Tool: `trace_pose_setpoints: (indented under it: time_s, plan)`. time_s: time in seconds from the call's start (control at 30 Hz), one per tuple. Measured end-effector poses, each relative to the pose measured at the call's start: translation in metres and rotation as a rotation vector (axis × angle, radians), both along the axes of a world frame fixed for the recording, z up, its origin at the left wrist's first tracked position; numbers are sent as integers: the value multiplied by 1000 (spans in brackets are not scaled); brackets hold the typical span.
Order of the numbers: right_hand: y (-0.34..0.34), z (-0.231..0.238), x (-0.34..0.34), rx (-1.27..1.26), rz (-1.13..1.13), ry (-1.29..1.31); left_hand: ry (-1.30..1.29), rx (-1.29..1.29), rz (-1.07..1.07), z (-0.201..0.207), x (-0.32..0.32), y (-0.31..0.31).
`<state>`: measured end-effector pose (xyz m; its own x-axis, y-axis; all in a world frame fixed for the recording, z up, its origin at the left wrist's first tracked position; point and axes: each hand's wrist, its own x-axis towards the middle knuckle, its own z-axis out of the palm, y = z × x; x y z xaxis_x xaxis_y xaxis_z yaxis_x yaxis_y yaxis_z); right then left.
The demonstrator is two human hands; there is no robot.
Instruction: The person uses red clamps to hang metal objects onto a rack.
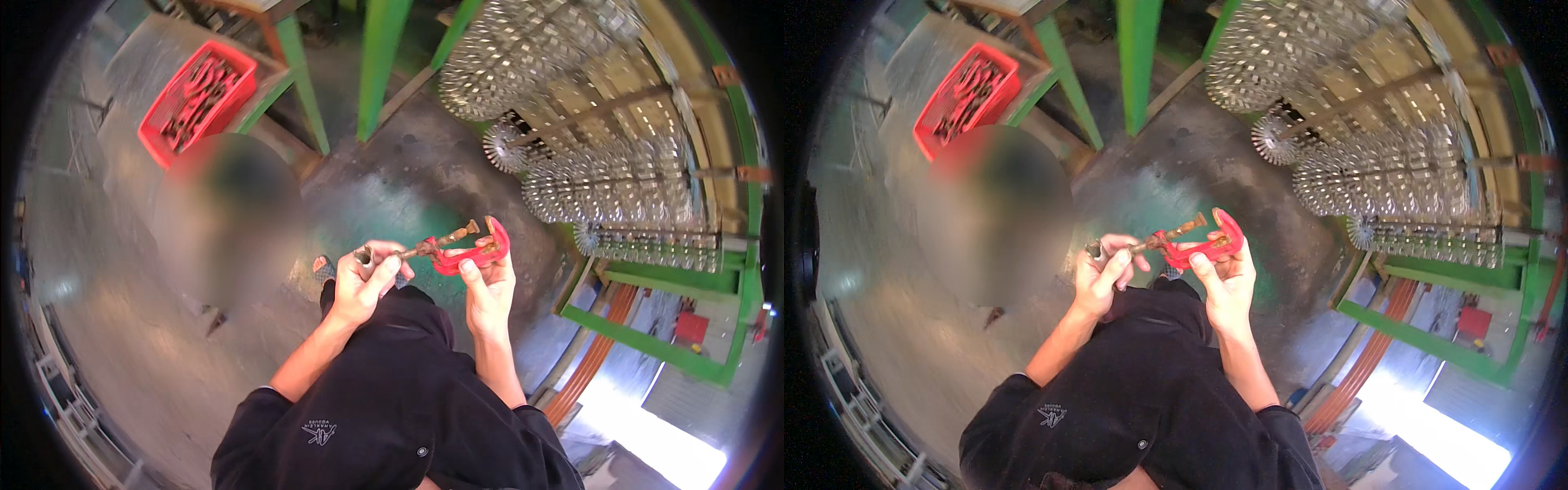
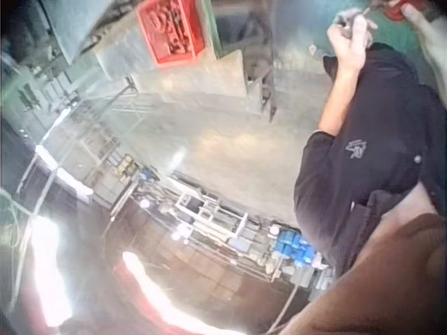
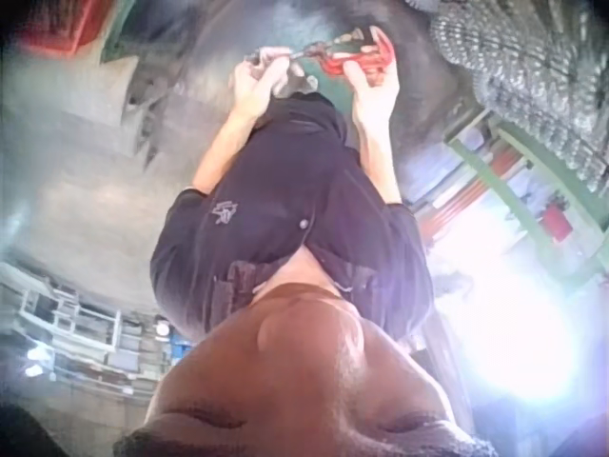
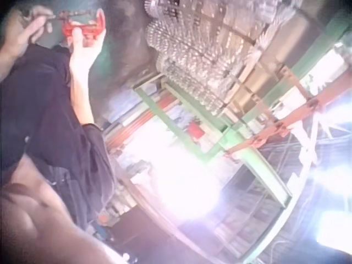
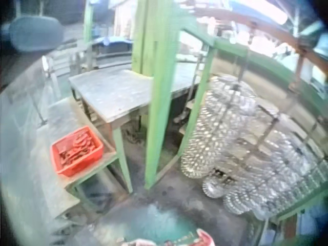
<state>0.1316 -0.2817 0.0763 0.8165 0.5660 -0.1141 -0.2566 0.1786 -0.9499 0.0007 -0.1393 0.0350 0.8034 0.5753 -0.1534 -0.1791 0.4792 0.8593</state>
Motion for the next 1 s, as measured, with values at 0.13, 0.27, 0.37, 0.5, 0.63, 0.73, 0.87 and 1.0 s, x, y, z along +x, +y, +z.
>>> trace_pose_setpoints:
  time_s: [0.13,0.27,0.37,0.5,0.63,0.73,0.87,1.0]
  plan:
    - [-38,9,45,27,-42,-5,6,42,1,7,55,-35]
    - [-66,8,80,64,-76,-1,-79,-83,-102,5,101,-56]
    - [-72,1,102,132,-118,-1,-132,-150,-101,20,132,-63]
    - [-63,6,123,154,-143,-9,-97,2,-8,25,156,-59]
    - [-35,16,154,29,-89,-120,-62,-321,-161,25,181,-19]
    - [7,25,182,254,-89,-146,-394,-358,-214,28,208,5]
    - [97,76,215,459,1,-119,-413,341,-11,56,270,73]
    - [167,142,264,530,-39,-381,-643,638,184,157,335,142]
